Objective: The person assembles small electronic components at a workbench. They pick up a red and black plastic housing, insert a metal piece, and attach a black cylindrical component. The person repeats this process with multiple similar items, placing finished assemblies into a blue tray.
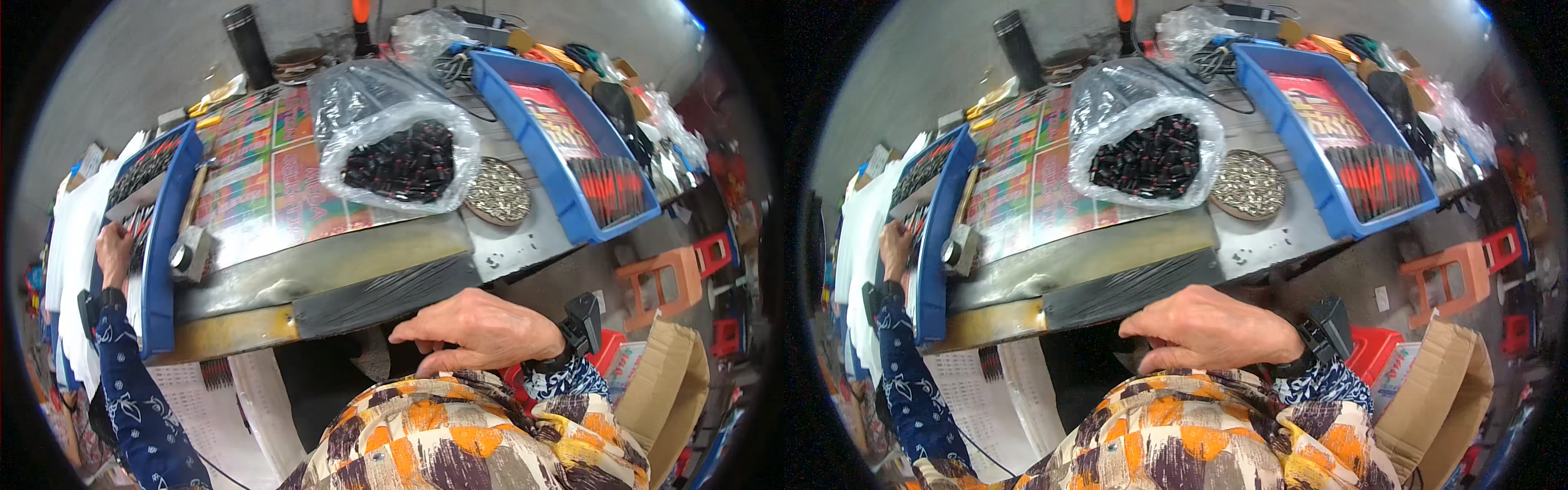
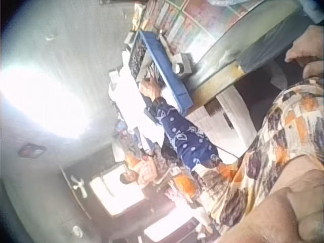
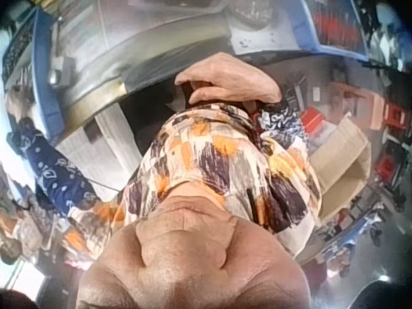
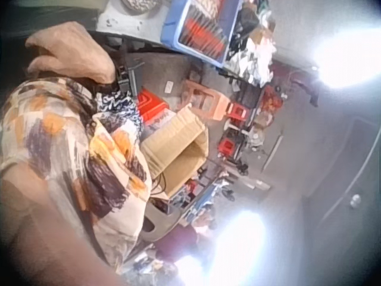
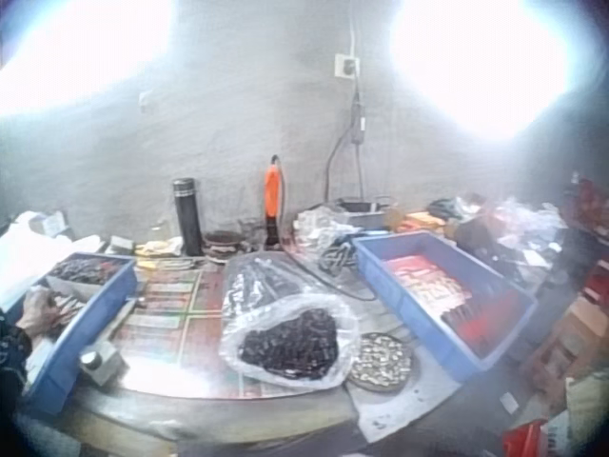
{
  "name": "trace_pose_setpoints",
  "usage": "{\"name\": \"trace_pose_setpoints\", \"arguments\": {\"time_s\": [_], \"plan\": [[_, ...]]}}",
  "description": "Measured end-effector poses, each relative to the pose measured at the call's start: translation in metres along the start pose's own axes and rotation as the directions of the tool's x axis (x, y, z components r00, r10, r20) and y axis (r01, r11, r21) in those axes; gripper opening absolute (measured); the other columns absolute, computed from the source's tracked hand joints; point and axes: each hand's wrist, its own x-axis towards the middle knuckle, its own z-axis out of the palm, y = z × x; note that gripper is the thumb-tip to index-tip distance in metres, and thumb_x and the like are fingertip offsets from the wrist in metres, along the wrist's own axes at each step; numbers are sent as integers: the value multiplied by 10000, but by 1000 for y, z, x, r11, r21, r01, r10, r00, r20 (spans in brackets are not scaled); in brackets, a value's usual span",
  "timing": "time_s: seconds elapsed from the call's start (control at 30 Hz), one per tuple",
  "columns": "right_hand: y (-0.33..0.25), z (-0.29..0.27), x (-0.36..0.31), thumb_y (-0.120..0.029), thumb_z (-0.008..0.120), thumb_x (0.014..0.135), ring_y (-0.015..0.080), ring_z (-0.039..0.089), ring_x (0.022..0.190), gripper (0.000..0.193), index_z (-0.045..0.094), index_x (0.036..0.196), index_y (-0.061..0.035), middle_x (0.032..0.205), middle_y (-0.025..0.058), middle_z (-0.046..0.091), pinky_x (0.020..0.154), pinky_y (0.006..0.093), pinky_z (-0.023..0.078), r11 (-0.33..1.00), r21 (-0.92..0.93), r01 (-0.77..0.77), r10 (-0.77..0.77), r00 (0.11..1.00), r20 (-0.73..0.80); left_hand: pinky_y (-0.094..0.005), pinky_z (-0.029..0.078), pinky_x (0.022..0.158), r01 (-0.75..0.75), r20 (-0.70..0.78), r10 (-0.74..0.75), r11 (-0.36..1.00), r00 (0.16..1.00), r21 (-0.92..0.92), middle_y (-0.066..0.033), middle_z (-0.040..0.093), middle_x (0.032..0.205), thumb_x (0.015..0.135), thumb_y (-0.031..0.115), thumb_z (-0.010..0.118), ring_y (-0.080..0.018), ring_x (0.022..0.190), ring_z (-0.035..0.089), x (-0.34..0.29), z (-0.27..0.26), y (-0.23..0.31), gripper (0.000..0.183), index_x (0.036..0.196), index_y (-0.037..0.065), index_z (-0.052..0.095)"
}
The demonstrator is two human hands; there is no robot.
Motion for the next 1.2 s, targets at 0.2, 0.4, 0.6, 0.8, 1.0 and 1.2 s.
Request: {"name": "trace_pose_setpoints", "arguments": {"time_s": [0.2, 0.4, 0.6, 0.8, 1.0, 1.2], "plan": [[-3, -18, -17, -173, 709, 816, 380, 631, 788, 295, 637, 1022, 26, 851, 196, 653, 674, 401, 498, 989, -145, -32, -18, 943, -333, -436, 479, 704, -45, -81, 46, 999, 996, 17, -187, 643, 777, 788, 121, 593, -372, 770, 631, -3, -5, -6, 125, 842, 8, 578], [16, -41, -40, -139, 659, 827, 323, 650, 779, 133, 654, 905, -31, 852, 147, 660, 680, 395, 511, 737, -586, -336, -226, 695, -683, -363, 488, 653, 34, -136, -69, 970, 988, -241, -111, 665, 771, 876, 153, 549, -227, 671, 628, 2, -19, -8, 295, 1135, 52, 649], [44, -93, -79, -150, 628, 848, 330, 632, 793, 108, 659, 893, -57, 836, 127, 638, 689, 421, 489, 522, -495, -695, -250, 430, -867, -182, 280, 454, 123, 1, -206, 582, 979, -804, 36, 581, 730, 963, 173, 592, 8, 523, 379, -26, -71, 49, 277, 1186, 15, 635], [71, -129, -100, -131, 585, 859, 363, 632, 858, 188, 680, 1009, -68, 941, 160, 627, 755, 460, 492, 366, -389, -845, -170, 350, -921, -173, 226, 446, 112, 47, -155, 444, 987, -889, 46, 550, 726, 954, 128, 613, 11, 514, 339, -76, -121, 145, 229, 1132, -14, 635], [86, -136, -105, -144, 596, 866, 408, 631, 886, 258, 653, 1116, -121, 1045, 208, 582, 782, 484, 507, 268, -367, -891, 2, 382, -924, -160, 254, 434, 103, 70, -89, 440, 994, -892, 27, 588, 784, 904, 69, 661, 9, 535, 395, -109, -155, 211, 94, 981, 24, 630], [85, -137, -108, -143, 622, 847, 385, 630, 892, 257, 630, 1102, -114, 979, 184, 604, 770, 473, 492, 356, -350, -866, -24, 366, -930, -141, 267, 404, 204, 204, -40, 375, 978, -904, -18, 605, 780, 911, 94, 657, 7, 502, 400, -133, -177, 243, 211, 1089, -12, 618]]}}
